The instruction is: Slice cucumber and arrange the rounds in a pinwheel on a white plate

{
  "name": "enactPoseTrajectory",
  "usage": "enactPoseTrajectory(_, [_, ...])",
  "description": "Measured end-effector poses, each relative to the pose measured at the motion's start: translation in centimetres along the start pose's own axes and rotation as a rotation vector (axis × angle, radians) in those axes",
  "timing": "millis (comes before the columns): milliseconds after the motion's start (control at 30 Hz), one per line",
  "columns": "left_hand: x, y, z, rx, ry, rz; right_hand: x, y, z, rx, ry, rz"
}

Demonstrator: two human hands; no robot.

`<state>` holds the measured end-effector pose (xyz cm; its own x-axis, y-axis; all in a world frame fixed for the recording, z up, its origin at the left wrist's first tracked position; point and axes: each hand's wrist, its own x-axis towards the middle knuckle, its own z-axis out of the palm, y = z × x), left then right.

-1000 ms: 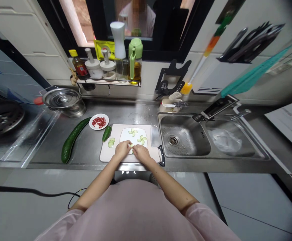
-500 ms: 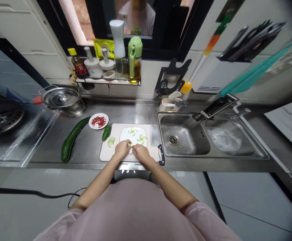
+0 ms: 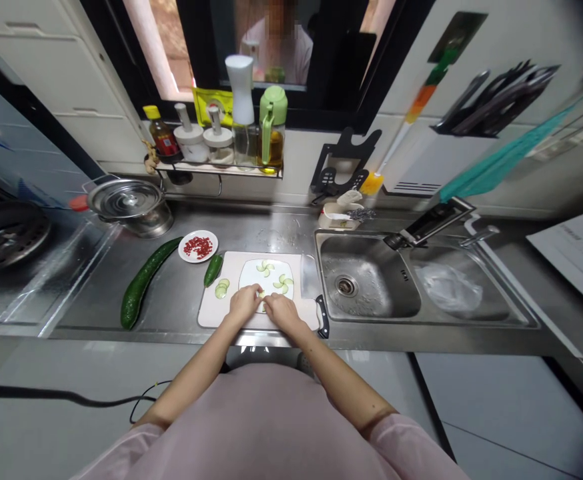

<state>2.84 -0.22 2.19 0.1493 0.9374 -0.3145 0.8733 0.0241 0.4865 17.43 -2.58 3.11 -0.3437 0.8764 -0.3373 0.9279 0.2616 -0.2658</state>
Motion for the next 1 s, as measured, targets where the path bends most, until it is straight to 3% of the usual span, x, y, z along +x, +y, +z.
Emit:
enactPoseTrajectory(800, [-0.3,0.7,0.0,-0.053,0.033,-0.034,-0.2,0.2,0.0,-0.019,0.066,-0.013])
enactPoseTrajectory(900, [-0.2,0.4,0.1,-0.146,0.078,-0.048,-0.2,0.5,0.2,0.009,0.117,-0.005])
enactPoseTrajectory(1000, [-0.3,-0.5,0.2,-0.253,0.198,-0.077,-0.3,0.9,0.4,0.052,0.169,-0.009])
